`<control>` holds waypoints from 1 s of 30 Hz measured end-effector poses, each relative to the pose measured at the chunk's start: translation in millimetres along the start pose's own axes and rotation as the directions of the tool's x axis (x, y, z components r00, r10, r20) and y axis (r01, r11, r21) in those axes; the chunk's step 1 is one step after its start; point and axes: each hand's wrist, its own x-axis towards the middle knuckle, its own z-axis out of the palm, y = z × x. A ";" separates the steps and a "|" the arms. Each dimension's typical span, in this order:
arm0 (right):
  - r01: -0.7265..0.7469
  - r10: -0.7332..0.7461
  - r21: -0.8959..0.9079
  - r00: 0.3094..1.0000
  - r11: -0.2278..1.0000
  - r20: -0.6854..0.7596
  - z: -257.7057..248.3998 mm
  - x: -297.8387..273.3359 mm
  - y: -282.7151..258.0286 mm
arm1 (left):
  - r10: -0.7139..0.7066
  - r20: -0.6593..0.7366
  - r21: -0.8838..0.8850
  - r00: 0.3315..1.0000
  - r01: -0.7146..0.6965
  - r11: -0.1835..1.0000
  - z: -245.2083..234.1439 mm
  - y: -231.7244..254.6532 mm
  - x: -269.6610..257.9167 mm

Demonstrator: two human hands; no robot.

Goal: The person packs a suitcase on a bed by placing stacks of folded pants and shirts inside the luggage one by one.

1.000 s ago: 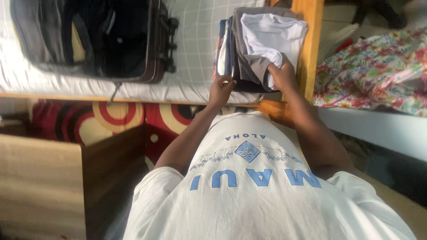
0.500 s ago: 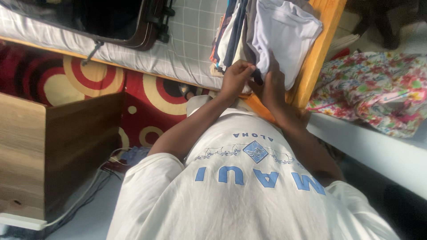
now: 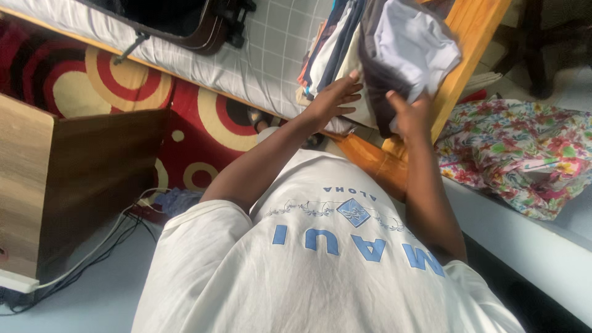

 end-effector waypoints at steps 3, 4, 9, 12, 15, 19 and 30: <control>0.022 -0.046 -0.441 0.998 0.897 -0.044 24.9 -21.8 -19.0 | -0.106 0.067 -0.103 0.992 0.112 0.988 8.6 22.2 16.2; 0.056 -0.080 -0.486 0.996 0.872 -0.029 34.7 -29.6 -22.6 | -0.142 0.045 -0.069 0.989 0.145 0.987 14.2 28.6 19.6; 0.299 -0.241 -0.587 0.954 0.752 0.177 45.3 -45.7 -30.6 | -0.194 -0.321 0.177 0.927 0.260 0.949 40.1 38.2 40.8; 0.372 -0.273 -0.490 0.925 0.788 0.263 42.5 -54.3 -34.7 | -0.080 -0.349 0.158 0.934 0.143 0.977 32.8 21.7 61.9; 0.375 -0.281 -0.420 0.921 0.826 0.270 40.6 -57.0 -30.2 | -0.072 -0.382 0.357 0.922 0.218 0.908 9.8 3.3 77.1; 0.441 -0.418 -0.340 0.897 0.831 0.142 12.2 -79.8 -13.2 | 0.020 -0.291 0.384 0.956 0.098 0.918 -7.8 -3.7 89.8; -0.218 -0.112 0.908 0.955 0.358 0.274 40.0 -79.9 5.8 | -0.023 -0.131 -0.117 0.991 0.007 0.993 48.4 28.5 23.9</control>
